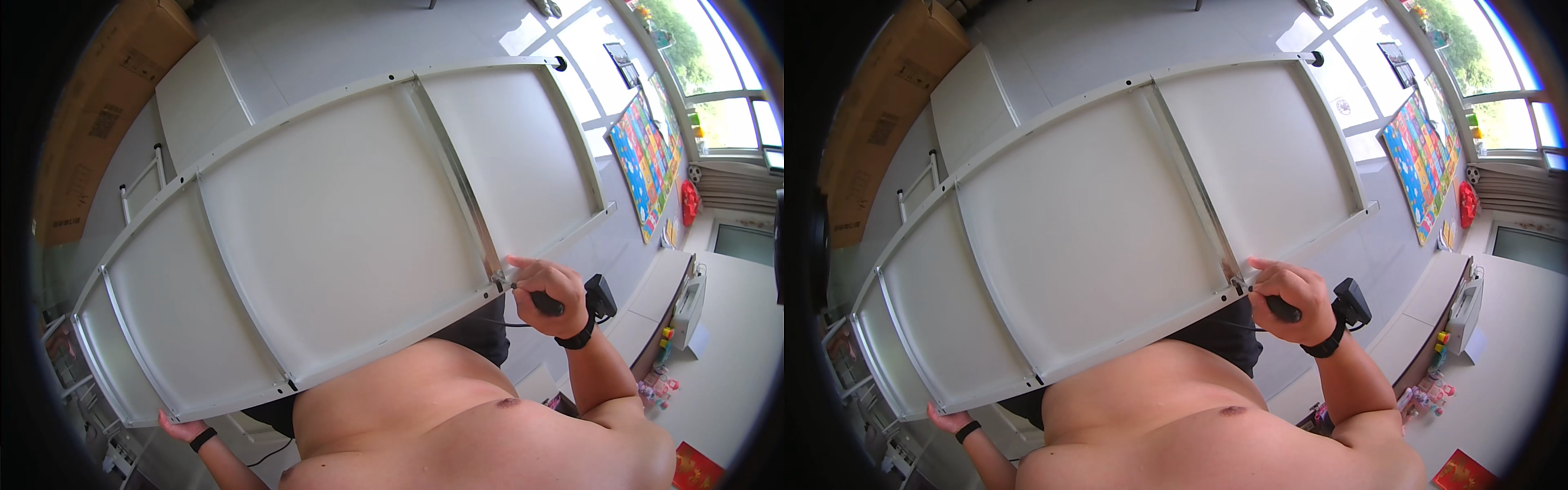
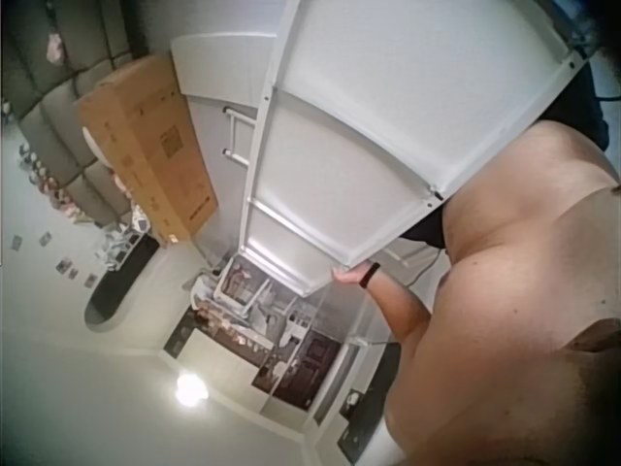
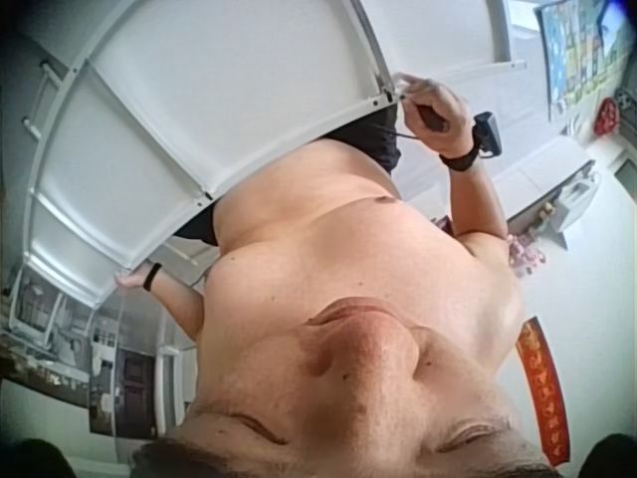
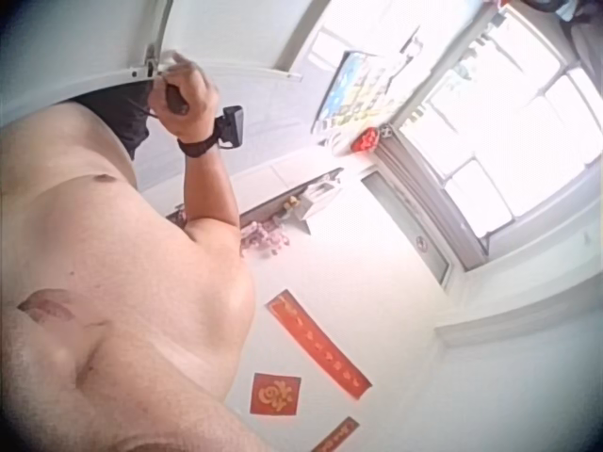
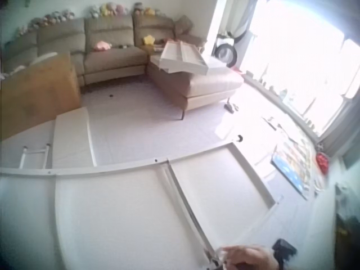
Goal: Assemble a white metal shelving unit using a screwdriver.
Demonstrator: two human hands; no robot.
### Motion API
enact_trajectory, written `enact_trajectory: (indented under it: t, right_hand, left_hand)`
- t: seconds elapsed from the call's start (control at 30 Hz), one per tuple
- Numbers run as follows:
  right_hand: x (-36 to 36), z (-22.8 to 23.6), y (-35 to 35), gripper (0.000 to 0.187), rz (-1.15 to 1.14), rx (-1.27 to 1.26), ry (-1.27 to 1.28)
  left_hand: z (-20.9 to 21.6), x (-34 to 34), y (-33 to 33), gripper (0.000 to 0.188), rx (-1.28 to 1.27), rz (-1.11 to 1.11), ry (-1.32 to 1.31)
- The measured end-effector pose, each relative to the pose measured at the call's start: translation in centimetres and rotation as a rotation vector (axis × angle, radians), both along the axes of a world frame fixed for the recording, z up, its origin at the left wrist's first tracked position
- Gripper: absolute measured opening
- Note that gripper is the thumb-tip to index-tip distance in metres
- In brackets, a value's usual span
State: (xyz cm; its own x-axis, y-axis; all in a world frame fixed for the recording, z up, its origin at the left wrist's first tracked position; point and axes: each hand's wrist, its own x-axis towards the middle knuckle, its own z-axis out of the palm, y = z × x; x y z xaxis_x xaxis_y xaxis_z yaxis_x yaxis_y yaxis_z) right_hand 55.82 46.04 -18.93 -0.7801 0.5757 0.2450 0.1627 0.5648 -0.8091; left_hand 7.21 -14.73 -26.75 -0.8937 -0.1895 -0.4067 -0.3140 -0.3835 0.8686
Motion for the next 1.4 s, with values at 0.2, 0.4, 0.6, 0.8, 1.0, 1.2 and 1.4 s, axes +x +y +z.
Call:
enact_trajectory:
  t: [0.2, 0.4, 0.6, 0.8, 1.0, 1.2, 1.4]
  right_hand:
    - [-0.3, 0.0, 0.0, 0.019, 0.022, 0.045, -0.008]
    - [-0.2, -0.2, -0.1, 0.019, 0.035, 0.067, -0.028]
    - [-0.7, -0.1, 0.0, 0.019, 0.044, 0.075, -0.037]
    - [-0.9, -0.2, 0.1, 0.020, 0.062, 0.082, -0.056]
    - [-1.4, 0.0, 0.3, 0.020, 0.094, 0.094, -0.120]
    - [-1.7, 0.1, 0.4, 0.018, 0.094, 0.037, -0.163]
    - [-2.0, 1.4, 1.2, 0.015, -0.027, -0.210, -0.347]
  left_hand:
    - [-0.1, -0.3, -0.6, 0.056, -0.048, 0.042, -0.004]
    - [1.1, 1.3, 3.1, 0.055, -0.054, 0.096, -0.056]
    - [-1.2, -1.2, -2.4, 0.056, -0.108, 0.062, 0.031]
    - [-1.5, -1.0, -2.8, 0.059, -0.056, -0.009, 0.028]
    - [-1.6, -1.1, -3.6, 0.061, -0.027, -0.037, 0.014]
    - [-1.7, -0.3, -2.5, 0.062, -0.064, 0.038, 0.008]
    - [-1.2, -0.4, -1.9, 0.061, -0.069, 0.029, 0.012]
